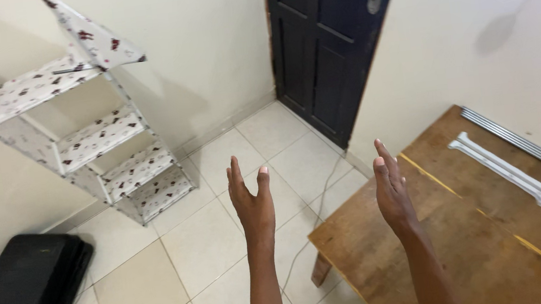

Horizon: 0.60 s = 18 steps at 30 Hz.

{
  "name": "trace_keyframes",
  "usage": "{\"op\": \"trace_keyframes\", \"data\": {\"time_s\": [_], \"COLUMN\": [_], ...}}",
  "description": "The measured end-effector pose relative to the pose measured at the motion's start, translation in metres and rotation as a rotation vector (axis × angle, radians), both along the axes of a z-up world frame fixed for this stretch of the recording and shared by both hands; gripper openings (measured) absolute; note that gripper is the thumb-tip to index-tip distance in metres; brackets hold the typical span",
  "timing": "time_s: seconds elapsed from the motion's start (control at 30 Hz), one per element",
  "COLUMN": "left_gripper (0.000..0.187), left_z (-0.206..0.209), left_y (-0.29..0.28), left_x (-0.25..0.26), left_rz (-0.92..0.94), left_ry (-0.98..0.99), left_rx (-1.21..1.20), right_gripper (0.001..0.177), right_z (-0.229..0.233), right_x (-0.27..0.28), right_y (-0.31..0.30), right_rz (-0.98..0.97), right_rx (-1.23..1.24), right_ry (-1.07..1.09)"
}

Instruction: The person disassembles a small fabric-covered shelving unit by removing the top shelf and then taking apart its frame components on a wooden table. They remove metal rods and plastic connectors, fold the fabric, and place the parts on the table.

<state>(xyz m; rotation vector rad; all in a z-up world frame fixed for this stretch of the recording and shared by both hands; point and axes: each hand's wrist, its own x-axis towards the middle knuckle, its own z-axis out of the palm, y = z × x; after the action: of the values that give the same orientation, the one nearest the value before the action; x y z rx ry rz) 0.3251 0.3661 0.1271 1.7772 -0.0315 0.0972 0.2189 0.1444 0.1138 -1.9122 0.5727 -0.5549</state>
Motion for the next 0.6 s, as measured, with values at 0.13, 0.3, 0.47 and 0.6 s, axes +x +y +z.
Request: {"op": "trace_keyframes", "data": {"time_s": [0.13,0.3,0.47,0.6], "left_gripper": [0.08,0.08,0.077,0.076], "left_z": [0.012,0.019,0.015,0.009], "left_y": [0.063,0.137,0.193,0.23], "left_x": [0.051,0.102,0.136,0.179], "left_rz": [0.045,0.133,0.243,0.294], "left_ry": [-0.071,-0.087,-0.101,-0.065], "left_rx": [0.005,0.093,0.165,0.183], "right_gripper": [0.074,0.078,0.08,0.081], "right_z": [0.007,0.018,0.028,0.031], "right_x": [0.079,0.167,0.211,0.259], "right_y": [0.062,0.131,0.184,0.213], "right_rz": [0.092,0.177,0.269,0.307], "right_rx": [-0.096,-0.164,-0.068,-0.155], "right_ry": [0.072,0.05,0.013,0.084]}}
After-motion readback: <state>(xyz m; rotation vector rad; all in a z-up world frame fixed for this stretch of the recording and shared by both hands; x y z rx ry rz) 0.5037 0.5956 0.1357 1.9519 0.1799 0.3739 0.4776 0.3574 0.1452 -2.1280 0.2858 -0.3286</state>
